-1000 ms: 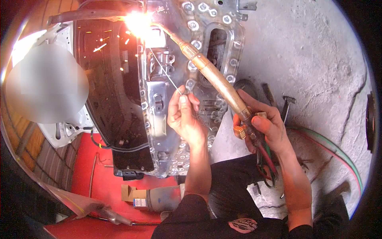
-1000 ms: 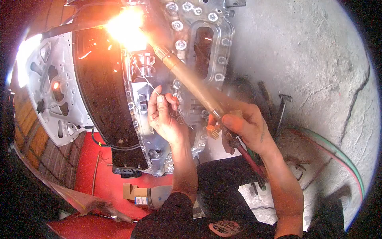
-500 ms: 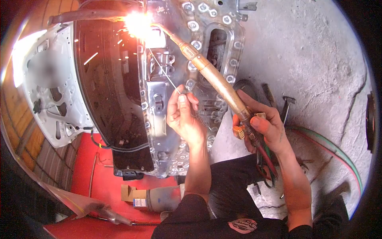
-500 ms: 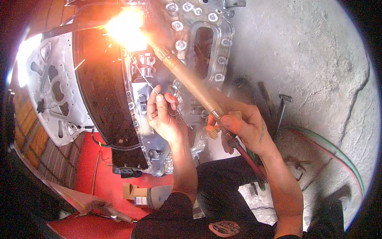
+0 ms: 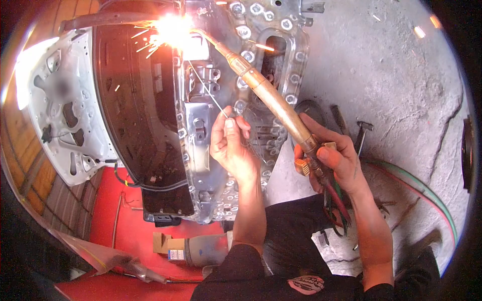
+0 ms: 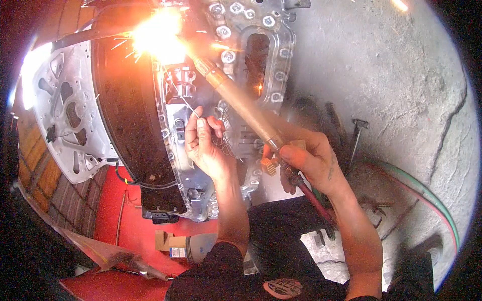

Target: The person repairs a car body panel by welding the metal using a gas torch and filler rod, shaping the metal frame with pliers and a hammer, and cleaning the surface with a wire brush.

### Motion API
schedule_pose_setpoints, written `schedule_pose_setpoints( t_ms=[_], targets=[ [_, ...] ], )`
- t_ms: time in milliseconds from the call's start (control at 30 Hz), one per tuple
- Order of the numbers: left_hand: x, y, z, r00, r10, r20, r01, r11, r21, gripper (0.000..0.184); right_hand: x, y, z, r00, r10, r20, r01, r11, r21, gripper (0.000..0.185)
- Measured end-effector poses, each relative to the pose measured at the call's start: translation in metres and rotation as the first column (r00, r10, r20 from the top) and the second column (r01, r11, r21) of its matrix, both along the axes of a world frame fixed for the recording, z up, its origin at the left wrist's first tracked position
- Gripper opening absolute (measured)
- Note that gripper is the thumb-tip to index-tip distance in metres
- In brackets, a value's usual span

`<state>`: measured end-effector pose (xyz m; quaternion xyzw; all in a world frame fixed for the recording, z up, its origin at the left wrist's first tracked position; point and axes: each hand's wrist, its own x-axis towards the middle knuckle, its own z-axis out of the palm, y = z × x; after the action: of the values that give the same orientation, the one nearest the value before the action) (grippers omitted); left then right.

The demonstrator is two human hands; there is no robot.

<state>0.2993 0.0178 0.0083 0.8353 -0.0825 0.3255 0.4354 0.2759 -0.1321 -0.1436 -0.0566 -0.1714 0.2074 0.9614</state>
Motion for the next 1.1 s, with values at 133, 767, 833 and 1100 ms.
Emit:
schedule_pose_setpoints(
  t_ms=[133,767,833,1100],
  targets=[
    [0.000,0.002,0.000,1.000,-0.018,0.002,0.018,1.000,0.013,0.029,0.001,-0.003,0.003,1.000,0.006,-0.003,-0.006,1.000,-0.003,0.089],
    [-0.002,0.002,-0.006,1.000,-0.027,-0.012,0.027,1.000,-0.005,0.028,-0.016,-0.013,-0.010,0.988,0.096,-0.120,-0.078,0.986,0.148,0.098],
    [-0.001,0.001,-0.007,1.000,-0.015,0.001,0.015,1.000,-0.010,0.028,-0.016,-0.015,-0.009,0.990,0.102,-0.096,-0.088,0.986,0.145,0.100],
    [-0.003,-0.002,-0.007,1.000,-0.018,0.006,0.018,0.999,-0.052,0.026,-0.010,-0.013,-0.006,0.989,0.120,-0.087,-0.108,0.986,0.130,0.103]
  ],
)
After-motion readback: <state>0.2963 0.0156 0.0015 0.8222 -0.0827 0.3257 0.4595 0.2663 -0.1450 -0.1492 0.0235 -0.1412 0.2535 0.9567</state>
